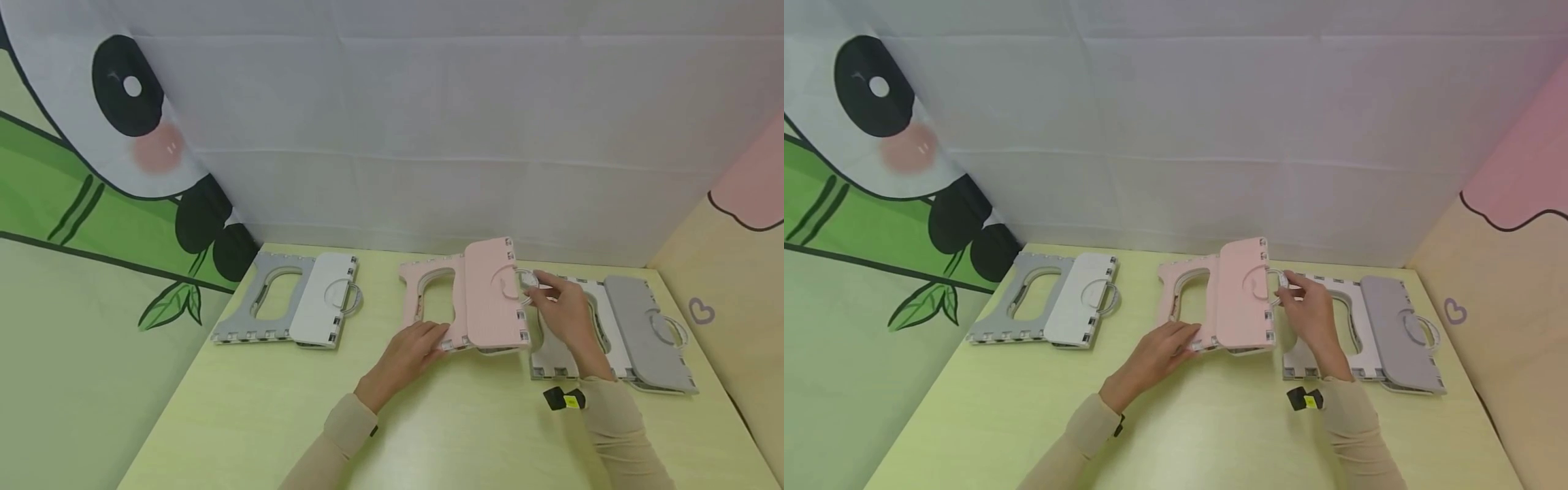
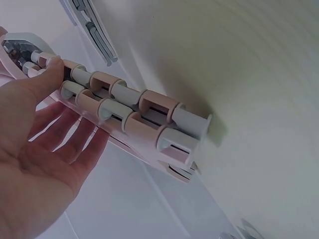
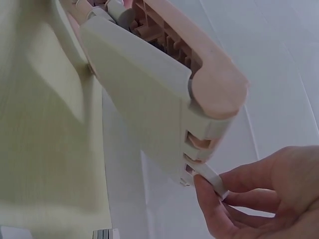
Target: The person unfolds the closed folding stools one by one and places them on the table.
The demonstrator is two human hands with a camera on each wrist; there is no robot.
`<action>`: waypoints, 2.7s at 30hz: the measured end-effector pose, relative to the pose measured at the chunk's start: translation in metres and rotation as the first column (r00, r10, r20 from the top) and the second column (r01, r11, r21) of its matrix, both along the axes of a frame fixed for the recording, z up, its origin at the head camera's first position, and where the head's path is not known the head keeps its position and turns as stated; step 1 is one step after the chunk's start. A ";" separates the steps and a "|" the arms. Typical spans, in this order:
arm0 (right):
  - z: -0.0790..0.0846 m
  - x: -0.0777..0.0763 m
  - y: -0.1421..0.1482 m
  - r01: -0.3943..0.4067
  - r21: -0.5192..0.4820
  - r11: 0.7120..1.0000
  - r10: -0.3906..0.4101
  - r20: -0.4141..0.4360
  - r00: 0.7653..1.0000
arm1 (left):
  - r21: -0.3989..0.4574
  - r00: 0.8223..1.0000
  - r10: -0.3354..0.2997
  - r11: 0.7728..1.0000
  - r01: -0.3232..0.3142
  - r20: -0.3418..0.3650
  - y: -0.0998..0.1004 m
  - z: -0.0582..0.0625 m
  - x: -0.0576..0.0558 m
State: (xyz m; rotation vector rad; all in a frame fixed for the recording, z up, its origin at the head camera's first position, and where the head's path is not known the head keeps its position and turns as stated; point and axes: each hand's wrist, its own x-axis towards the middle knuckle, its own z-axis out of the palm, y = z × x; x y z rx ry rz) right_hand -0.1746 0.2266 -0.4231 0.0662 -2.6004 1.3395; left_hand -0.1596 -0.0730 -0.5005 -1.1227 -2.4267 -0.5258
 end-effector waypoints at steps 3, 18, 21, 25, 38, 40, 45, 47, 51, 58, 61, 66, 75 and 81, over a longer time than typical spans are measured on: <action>0.004 0.001 0.001 0.008 0.005 1.000 -0.008 -0.013 1.000 | 0.004 1.000 -0.001 1.000 0.001 0.006 0.002 0.002 0.001; 0.026 0.001 -0.006 0.042 0.006 0.999 -0.041 -0.054 0.998 | 0.043 0.999 -0.019 0.999 0.018 0.039 0.005 0.004 0.003; 0.029 0.002 -0.008 0.042 0.004 0.999 -0.042 -0.073 0.996 | 0.052 0.999 -0.025 0.998 0.024 0.032 0.005 0.003 0.003; 0.035 0.001 -0.010 0.044 0.005 0.999 -0.043 -0.088 0.995 | 0.070 0.999 -0.034 0.997 0.031 0.039 0.007 0.003 0.002; 0.049 0.002 -0.014 0.053 0.036 0.998 -0.049 -0.116 0.992 | 0.106 0.997 -0.064 0.993 0.058 0.054 0.012 0.008 -0.002; 0.051 0.002 -0.015 0.057 0.041 0.998 -0.052 -0.115 0.992 | 0.112 0.996 -0.069 0.992 0.063 0.054 0.012 0.008 -0.002; 0.055 0.002 -0.018 0.059 0.039 0.998 -0.053 -0.123 0.991 | 0.133 0.995 -0.084 0.988 0.077 0.048 0.012 0.008 -0.002; 0.057 0.002 -0.020 0.057 0.037 0.998 -0.052 -0.128 0.990 | 0.141 0.995 -0.092 0.986 0.085 0.044 0.013 0.008 -0.002; 0.061 0.003 -0.022 0.054 0.038 0.998 -0.048 -0.134 0.990 | 0.150 0.994 -0.104 0.984 0.099 0.029 0.013 0.008 -0.002; 0.068 0.004 -0.025 0.045 0.041 0.998 -0.039 -0.137 0.990 | 0.160 0.994 -0.111 0.981 0.107 0.012 0.015 0.007 -0.002; 0.071 0.004 -0.027 0.043 0.042 0.998 -0.036 -0.153 0.988 | 0.164 0.993 -0.115 0.980 0.112 0.011 0.016 0.007 -0.003; 0.076 0.005 -0.030 0.042 0.044 0.998 -0.034 -0.170 0.985 | 0.156 0.993 -0.116 0.981 0.113 0.012 0.017 0.008 -0.003; 0.083 0.006 -0.034 0.037 0.038 0.999 -0.029 -0.193 0.981 | 0.168 0.991 -0.131 0.978 0.122 0.039 0.020 0.010 -0.002; 0.086 0.005 -0.037 0.038 0.049 0.998 -0.026 -0.214 0.976 | 0.173 0.984 -0.152 0.976 0.135 0.090 0.020 0.011 -0.002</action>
